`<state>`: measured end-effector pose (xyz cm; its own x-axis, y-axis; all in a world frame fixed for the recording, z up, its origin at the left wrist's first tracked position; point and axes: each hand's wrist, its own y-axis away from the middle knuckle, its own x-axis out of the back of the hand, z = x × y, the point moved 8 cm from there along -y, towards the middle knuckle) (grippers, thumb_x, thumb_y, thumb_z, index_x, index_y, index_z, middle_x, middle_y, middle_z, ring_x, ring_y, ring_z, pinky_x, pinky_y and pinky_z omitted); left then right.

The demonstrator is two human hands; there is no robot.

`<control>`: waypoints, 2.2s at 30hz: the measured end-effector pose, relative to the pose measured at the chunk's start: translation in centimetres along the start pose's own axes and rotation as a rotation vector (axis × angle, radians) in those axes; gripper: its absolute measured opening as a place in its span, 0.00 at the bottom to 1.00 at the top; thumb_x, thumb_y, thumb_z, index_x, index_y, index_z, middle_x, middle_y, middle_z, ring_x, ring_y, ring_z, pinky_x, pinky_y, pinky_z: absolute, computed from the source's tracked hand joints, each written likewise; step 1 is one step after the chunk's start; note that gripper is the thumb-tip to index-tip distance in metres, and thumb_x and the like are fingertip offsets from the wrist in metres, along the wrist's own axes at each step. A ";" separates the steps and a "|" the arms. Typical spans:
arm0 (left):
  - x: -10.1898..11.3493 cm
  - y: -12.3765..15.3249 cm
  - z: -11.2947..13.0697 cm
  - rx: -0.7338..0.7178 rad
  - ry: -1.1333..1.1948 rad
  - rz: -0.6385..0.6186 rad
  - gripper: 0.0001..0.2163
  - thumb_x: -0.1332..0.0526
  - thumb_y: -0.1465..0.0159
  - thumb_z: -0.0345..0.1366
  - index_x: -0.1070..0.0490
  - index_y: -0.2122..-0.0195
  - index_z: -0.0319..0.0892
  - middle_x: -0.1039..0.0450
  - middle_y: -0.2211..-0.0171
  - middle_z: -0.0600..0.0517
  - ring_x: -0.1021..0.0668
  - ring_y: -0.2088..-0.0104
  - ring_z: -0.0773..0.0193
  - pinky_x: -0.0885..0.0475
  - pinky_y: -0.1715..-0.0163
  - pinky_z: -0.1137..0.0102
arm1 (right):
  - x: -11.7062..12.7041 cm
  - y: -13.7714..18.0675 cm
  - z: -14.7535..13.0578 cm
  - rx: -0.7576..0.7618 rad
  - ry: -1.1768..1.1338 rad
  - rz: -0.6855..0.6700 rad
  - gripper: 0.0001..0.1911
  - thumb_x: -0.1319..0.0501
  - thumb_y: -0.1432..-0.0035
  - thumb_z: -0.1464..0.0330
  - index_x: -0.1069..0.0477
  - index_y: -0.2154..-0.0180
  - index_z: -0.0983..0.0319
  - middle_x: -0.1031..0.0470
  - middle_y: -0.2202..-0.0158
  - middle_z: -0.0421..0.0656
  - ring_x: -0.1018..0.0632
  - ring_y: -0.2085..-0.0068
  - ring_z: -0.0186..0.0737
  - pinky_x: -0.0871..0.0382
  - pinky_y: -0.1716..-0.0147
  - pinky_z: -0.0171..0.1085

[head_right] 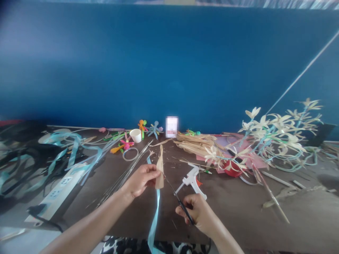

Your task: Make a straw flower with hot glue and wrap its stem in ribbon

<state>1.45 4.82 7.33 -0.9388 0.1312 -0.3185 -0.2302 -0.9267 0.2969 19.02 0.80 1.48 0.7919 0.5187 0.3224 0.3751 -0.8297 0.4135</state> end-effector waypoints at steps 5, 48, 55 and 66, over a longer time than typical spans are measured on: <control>-0.1 -0.3 0.1 0.005 -0.009 -0.008 0.09 0.36 0.52 0.38 0.30 0.75 0.37 0.26 0.75 0.48 0.26 0.77 0.64 0.32 0.78 0.71 | 0.1 -0.3 0.3 0.000 0.015 -0.009 0.18 0.40 0.56 0.57 0.37 0.83 0.64 0.38 0.90 0.35 0.38 0.86 0.26 0.49 0.87 0.27; 0.4 -0.9 1.2 -0.049 -0.129 0.026 0.05 0.38 0.51 0.35 0.29 0.76 0.39 0.26 0.78 0.51 0.27 0.79 0.65 0.34 0.79 0.72 | -0.4 -0.8 -0.4 0.007 -0.043 -0.007 0.18 0.41 0.55 0.58 0.39 0.84 0.64 0.38 0.90 0.35 0.39 0.86 0.26 0.51 0.86 0.28; 0.5 -1.4 0.7 -0.011 -0.160 -0.017 0.07 0.38 0.52 0.36 0.30 0.76 0.38 0.25 0.76 0.49 0.26 0.76 0.63 0.34 0.77 0.71 | 0.2 -0.7 -0.2 0.002 0.001 -0.020 0.18 0.40 0.55 0.57 0.40 0.84 0.64 0.40 0.90 0.35 0.40 0.86 0.26 0.51 0.86 0.27; 0.6 -1.6 0.1 0.046 -0.203 -0.044 0.07 0.38 0.52 0.37 0.32 0.76 0.38 0.25 0.76 0.50 0.26 0.77 0.64 0.36 0.79 0.73 | 0.5 -0.4 -0.1 0.018 0.045 -0.024 0.18 0.41 0.54 0.56 0.37 0.82 0.65 0.37 0.89 0.36 0.40 0.85 0.26 0.50 0.86 0.27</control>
<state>1.23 6.42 6.73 -0.9589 0.2436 -0.1456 -0.2791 -0.9022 0.3288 19.24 1.38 1.57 0.7600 0.5470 0.3509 0.4029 -0.8202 0.4061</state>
